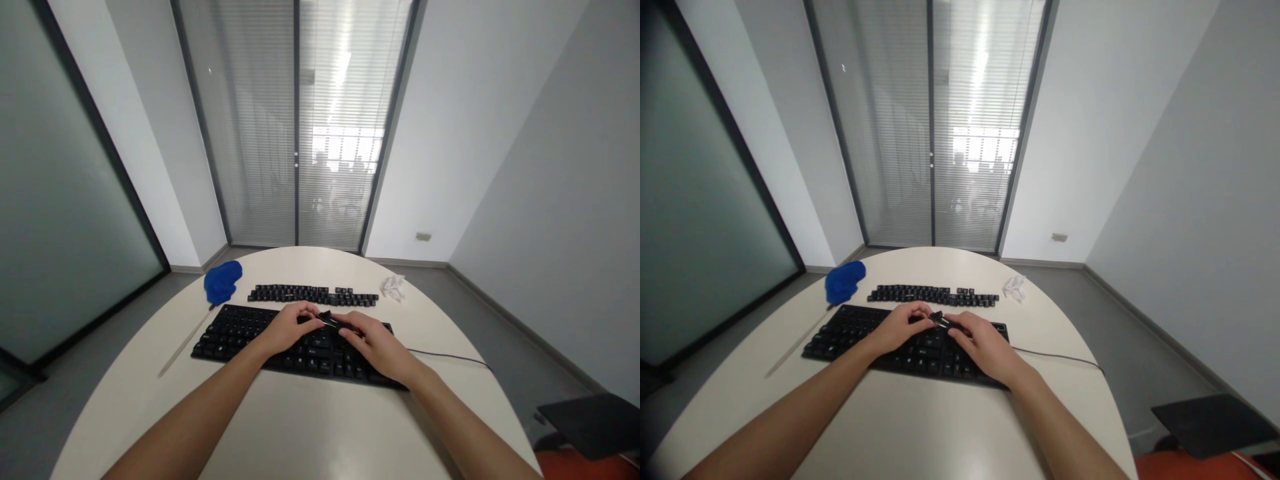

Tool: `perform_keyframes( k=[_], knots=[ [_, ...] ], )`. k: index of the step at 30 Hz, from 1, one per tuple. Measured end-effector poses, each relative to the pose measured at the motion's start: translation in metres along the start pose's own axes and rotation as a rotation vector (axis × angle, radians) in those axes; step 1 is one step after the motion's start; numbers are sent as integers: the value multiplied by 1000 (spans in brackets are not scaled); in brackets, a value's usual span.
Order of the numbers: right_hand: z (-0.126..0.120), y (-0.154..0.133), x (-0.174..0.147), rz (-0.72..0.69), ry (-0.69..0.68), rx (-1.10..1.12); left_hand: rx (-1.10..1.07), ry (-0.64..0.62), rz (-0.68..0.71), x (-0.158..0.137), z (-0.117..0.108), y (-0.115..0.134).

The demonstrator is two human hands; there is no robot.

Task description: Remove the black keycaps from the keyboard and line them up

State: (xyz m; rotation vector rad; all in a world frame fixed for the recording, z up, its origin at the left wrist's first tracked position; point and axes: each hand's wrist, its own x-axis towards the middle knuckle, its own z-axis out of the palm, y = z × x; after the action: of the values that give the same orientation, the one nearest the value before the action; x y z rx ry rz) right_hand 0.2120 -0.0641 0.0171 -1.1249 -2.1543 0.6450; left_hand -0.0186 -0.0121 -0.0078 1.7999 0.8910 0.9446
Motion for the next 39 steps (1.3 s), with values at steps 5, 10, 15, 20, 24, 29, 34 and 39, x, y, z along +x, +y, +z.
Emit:
perform_keyframes(
  k=[5,10,15,20,24,29,34,39],
  knots=[
    [13,-4,2,-77,22,-24,-93,26,-48,1,-2,-7],
    [21,-1,3,-79,73,-13,-150,16,-77,2,-2,-8],
    [23,-1,3,-66,109,-18,-123,7,-58,2,0,-3],
    [24,0,4,-54,114,-40,-65,5,-35,2,0,-1],
    [14,4,3,-7,198,-57,-31,5,-42,2,0,1],
    [-3,4,1,83,295,-72,59,-36,-12,-1,-1,8],
    [1,-4,1,41,203,-105,181,-106,19,-4,1,10],
    [10,-6,1,-85,113,-65,334,-154,144,-6,2,8]
  ],
)
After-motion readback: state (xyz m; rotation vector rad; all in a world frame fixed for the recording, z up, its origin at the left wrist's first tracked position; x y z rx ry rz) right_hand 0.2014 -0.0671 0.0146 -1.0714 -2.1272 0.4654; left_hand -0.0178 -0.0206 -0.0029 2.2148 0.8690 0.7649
